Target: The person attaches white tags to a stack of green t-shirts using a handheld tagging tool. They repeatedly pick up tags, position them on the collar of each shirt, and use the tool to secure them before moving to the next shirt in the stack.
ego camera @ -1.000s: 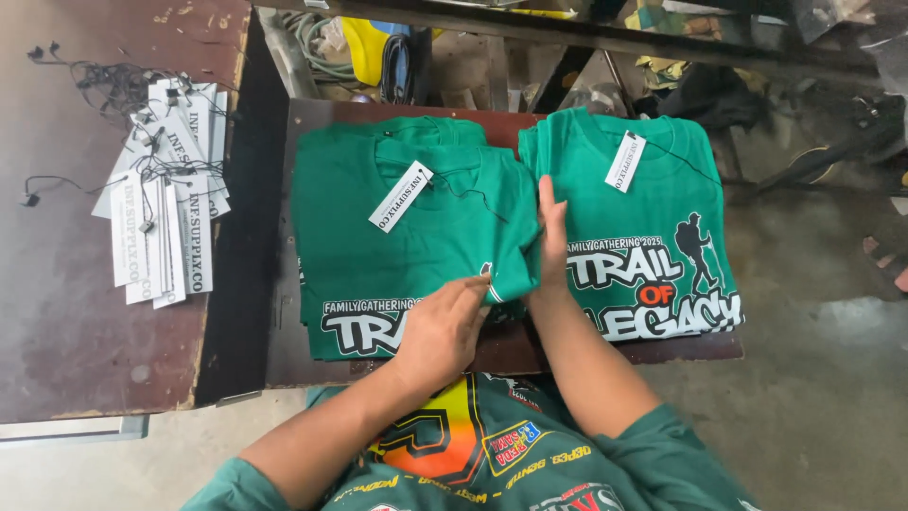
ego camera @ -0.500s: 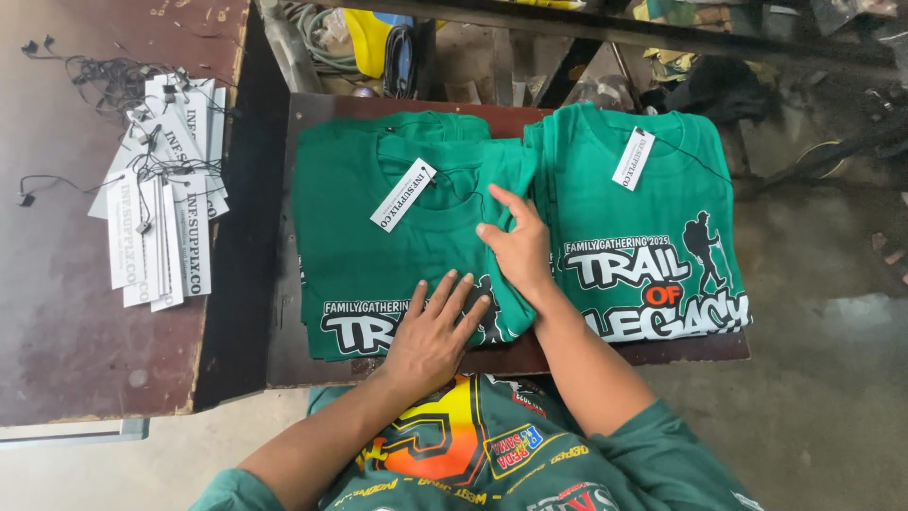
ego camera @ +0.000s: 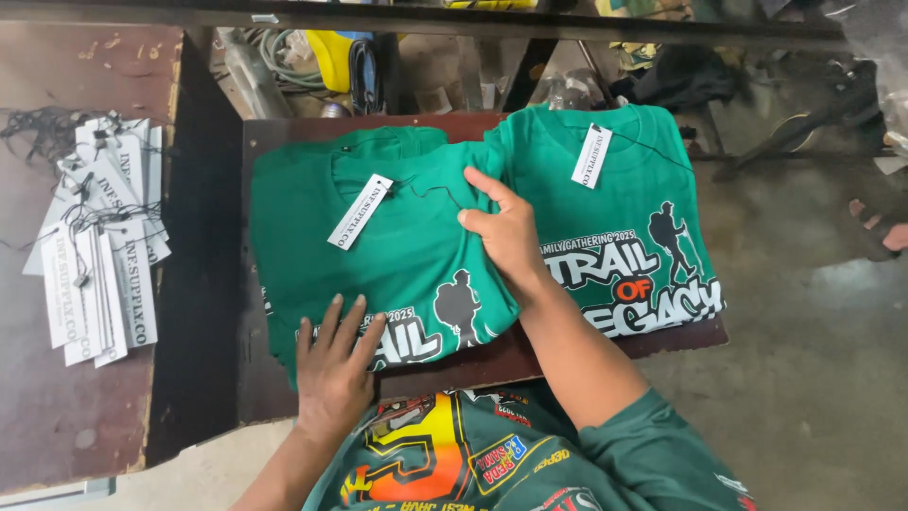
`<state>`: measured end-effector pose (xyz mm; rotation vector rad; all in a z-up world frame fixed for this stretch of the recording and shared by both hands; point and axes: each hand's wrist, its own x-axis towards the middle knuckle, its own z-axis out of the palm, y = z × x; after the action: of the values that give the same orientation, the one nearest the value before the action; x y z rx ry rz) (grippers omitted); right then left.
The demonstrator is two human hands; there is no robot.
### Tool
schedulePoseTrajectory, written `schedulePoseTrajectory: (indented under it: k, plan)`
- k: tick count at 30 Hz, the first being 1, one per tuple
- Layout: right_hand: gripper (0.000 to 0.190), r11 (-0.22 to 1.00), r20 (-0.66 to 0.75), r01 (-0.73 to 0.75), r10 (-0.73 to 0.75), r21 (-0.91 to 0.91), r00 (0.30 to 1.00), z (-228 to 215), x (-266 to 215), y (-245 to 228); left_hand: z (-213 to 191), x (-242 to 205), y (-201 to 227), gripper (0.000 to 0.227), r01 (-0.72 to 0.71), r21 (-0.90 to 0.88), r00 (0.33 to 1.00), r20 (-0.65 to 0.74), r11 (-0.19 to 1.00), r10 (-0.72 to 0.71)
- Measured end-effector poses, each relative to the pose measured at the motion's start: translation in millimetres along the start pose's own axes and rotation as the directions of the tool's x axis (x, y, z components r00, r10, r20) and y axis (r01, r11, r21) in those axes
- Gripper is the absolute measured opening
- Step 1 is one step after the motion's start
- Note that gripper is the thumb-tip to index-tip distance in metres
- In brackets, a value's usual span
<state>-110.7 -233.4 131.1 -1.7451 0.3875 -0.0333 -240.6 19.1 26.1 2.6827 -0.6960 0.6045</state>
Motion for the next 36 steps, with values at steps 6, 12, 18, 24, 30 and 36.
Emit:
schedulePoseTrajectory:
  k: [6,12,18,24,30,36]
  plan:
    - [0.062,0.995,0.078,0.063,-0.068,0.071,0.995,-4.2,32.6,-26.7,-19.4,50.1,4.9,0.075,0.034,-0.148,0.985,-0.160,0.988,-0.058]
    - [0.058,0.862,0.127,0.502,-0.507,0.070,0.852,-72.8,69.6,-67.7,-49.5,136.5,42.5,0.053,-0.092,-0.034,0.945,-0.318,0.995,0.076]
    - [0.060,0.775,-0.114,0.567,-0.559,0.278,0.821,-211.7,77.7,-68.8,-36.5,211.6,127.9,0.026,-0.288,0.070,0.863,-0.414,0.955,0.290]
    - [0.063,0.946,-0.186,0.322,-0.322,-0.029,0.928,-301.5,90.7,57.4,78.3,188.4,225.5,0.030,-0.435,-0.010,0.779,-0.505,0.900,0.371]
    - [0.061,0.994,-0.209,0.110,-0.105,0.012,0.972,-319.8,84.3,106.7,86.4,157.5,221.0,0.068,-0.462,-0.186,0.850,0.186,0.867,0.493]
    - [0.071,0.870,-0.073,0.117,-0.172,-0.479,0.982,-355.0,81.0,90.3,72.9,146.2,200.2,0.072,-0.471,-0.321,0.818,0.189,0.822,0.543]
